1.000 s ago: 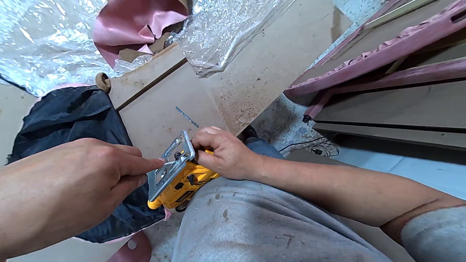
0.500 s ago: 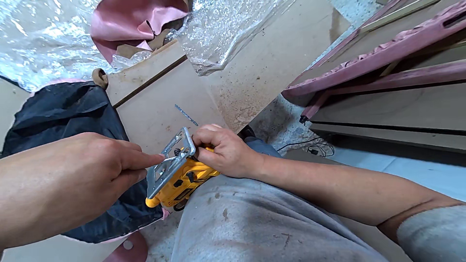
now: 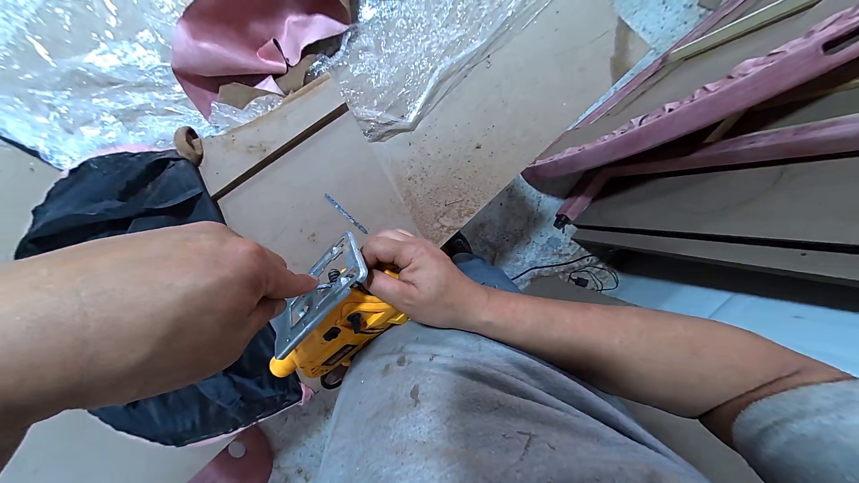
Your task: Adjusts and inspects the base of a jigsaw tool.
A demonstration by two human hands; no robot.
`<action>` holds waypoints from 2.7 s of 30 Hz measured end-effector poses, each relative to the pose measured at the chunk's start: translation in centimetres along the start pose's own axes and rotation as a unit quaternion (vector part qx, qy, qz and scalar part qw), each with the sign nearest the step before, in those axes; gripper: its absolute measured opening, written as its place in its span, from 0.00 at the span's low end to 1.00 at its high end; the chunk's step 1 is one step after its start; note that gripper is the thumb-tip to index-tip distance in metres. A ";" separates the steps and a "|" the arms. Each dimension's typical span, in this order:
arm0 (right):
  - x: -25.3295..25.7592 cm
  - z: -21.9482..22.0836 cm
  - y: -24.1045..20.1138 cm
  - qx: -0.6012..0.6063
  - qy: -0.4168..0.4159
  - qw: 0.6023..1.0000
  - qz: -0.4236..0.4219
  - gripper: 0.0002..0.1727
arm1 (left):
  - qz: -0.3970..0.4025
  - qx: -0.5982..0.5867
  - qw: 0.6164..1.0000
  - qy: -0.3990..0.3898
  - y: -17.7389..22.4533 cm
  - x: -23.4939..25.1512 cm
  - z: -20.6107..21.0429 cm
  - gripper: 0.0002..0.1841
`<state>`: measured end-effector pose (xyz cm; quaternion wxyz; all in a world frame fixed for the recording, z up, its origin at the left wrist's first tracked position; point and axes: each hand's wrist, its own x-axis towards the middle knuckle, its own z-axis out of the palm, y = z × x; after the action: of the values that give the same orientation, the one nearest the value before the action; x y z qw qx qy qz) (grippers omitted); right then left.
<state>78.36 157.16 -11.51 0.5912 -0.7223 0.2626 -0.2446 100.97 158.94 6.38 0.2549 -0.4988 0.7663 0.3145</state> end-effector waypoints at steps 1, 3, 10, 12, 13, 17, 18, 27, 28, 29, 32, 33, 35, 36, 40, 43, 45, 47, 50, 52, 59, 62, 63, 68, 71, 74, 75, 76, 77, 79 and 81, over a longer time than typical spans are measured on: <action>0.0 0.0 0.0 -0.002 0.000 1.000 0.002 0.10 | -0.002 0.013 1.000 -0.004 0.1 0.2 -0.1 0.19; 0.0 0.0 0.1 -0.002 0.003 1.000 0.006 0.10 | 0.003 0.041 0.999 -0.007 0.3 0.6 -0.1 0.19; -0.1 -0.2 0.3 0.003 0.007 1.000 0.003 0.12 | 0.037 0.065 0.997 -0.028 -0.1 1.7 -0.4 0.17; -0.1 -0.3 0.3 0.005 0.008 1.000 0.004 0.12 | 0.040 0.064 0.997 -0.032 -0.1 1.9 -0.5 0.16; 0.0 -0.3 0.3 0.006 0.009 1.000 0.008 0.12 | 0.039 0.061 0.997 -0.029 -0.1 1.9 -0.5 0.16; 0.1 -0.3 0.2 0.022 0.019 0.998 0.053 0.10 | 0.016 0.067 0.997 -0.036 0.4 1.8 -0.3 0.18; 0.1 -0.3 0.1 0.027 0.022 0.997 0.067 0.09 | 0.005 0.071 0.996 -0.045 0.6 1.8 -0.3 0.19; 0.0 -0.4 -0.9 0.032 0.017 0.995 0.092 0.08 | -0.012 0.045 0.999 0.017 0.7 -0.1 1.0 0.22; 0.0 -0.4 -0.9 0.028 0.020 0.995 0.090 0.08 | -0.016 0.039 0.999 0.019 0.7 -0.1 1.0 0.22; 0.0 -0.3 -1.0 0.021 0.021 0.995 0.090 0.08 | -0.021 0.035 0.999 0.021 0.8 -0.2 1.0 0.22; 0.0 -0.1 -1.3 0.007 0.013 0.995 0.097 0.08 | -0.023 0.028 0.999 0.031 0.6 -0.4 1.3 0.20; 0.1 -0.1 -1.3 0.008 0.010 0.995 0.100 0.08 | -0.023 0.026 0.999 0.033 0.5 -0.4 1.3 0.19; 0.1 -0.1 -1.3 0.014 0.010 0.994 0.105 0.08 | -0.019 0.017 0.999 0.036 0.4 -0.6 1.4 0.19; 0.1 -0.1 -1.2 0.019 0.010 0.994 0.107 0.08 | -0.018 0.012 0.999 0.038 0.4 -0.6 1.4 0.18; 0.2 -0.1 -1.0 0.027 0.002 0.993 0.114 0.08 | -0.042 0.007 0.999 0.032 0.7 -0.5 1.2 0.19; 0.3 -0.3 -1.1 0.033 -0.007 0.991 0.132 0.08 | -0.038 0.011 0.999 0.032 0.7 -0.4 1.3 0.19; 0.5 -0.5 -1.4 0.038 -0.017 0.986 0.159 0.08 | -0.024 0.010 0.999 0.021 0.2 -0.1 1.1 0.18; 0.7 -0.6 -1.3 0.026 -0.031 0.985 0.169 0.09 | -0.022 0.004 1.000 0.001 -0.5 0.3 0.5 0.18; 1.0 -0.7 -0.8 0.019 -0.039 0.984 0.175 0.09 | -0.025 -0.004 1.000 0.010 -1.0 -0.1 -0.2 0.18; 1.1 -0.9 -0.6 0.026 -0.041 0.983 0.179 0.09 | -0.041 -0.026 0.998 0.037 -1.2 -1.3 -0.6 0.19; 0.8 -0.8 -0.8 0.039 -0.044 0.985 0.161 0.07 | -0.149 -0.117 0.965 0.183 -3.2 -1.2 2.0 0.13; 0.7 -0.5 -0.7 0.061 -0.031 0.986 0.150 0.07 | -0.181 -0.256 0.928 0.201 -1.0 1.3 3.8 0.06; 0.6 -0.6 -0.7 0.062 -0.032 0.986 0.150 0.07 | -0.182 -0.311 0.914 0.189 -0.5 2.0 4.3 0.04; 0.5 -1.0 -0.7 0.098 -0.040 0.982 0.155 0.08 | -0.146 -0.462 0.857 0.174 -0.8 3.9 5.8 0.02; 0.7 -1.0 -0.5 0.112 -0.032 0.982 0.146 0.08 | -0.166 -0.432 0.868 0.178 -0.5 4.2 5.5 0.03; 0.7 -0.9 -0.5 0.108 -0.029 0.983 0.145 0.07 | -0.174 -0.416 0.882 0.138 -0.3 3.7 5.6 0.09; 0.6 -0.9 -0.6 0.105 -0.029 0.984 0.142 0.07 | -0.169 -0.425 0.881 0.117 -0.3 3.4 5.9 0.10; 0.5 -1.0 -0.8 0.102 -0.032 0.985 0.137 0.06 | -0.163 -0.436 0.879 0.103 -0.2 3.1 6.1 0.10; 0.3 -1.0 -1.0 0.101 -0.038 0.986 0.130 0.06 | -0.157 -0.441 0.878 0.102 0.1 2.6 6.4 0.10; 0.0 -1.1 -1.8 0.089 -0.055 0.989 0.104 0.05 | -0.143 -0.455 0.869 0.132 1.0 1.5 7.1 0.08; -0.3 -1.3 -2.5 0.053 -0.073 0.994 0.064 0.05 | -0.147 -0.467 0.856 0.164 2.0 0.6 8.0 0.07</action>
<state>77.54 156.83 -8.84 0.6606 -0.6875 0.2513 -0.1667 99.49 165.10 1.02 -0.0945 -0.7106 0.4774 0.5081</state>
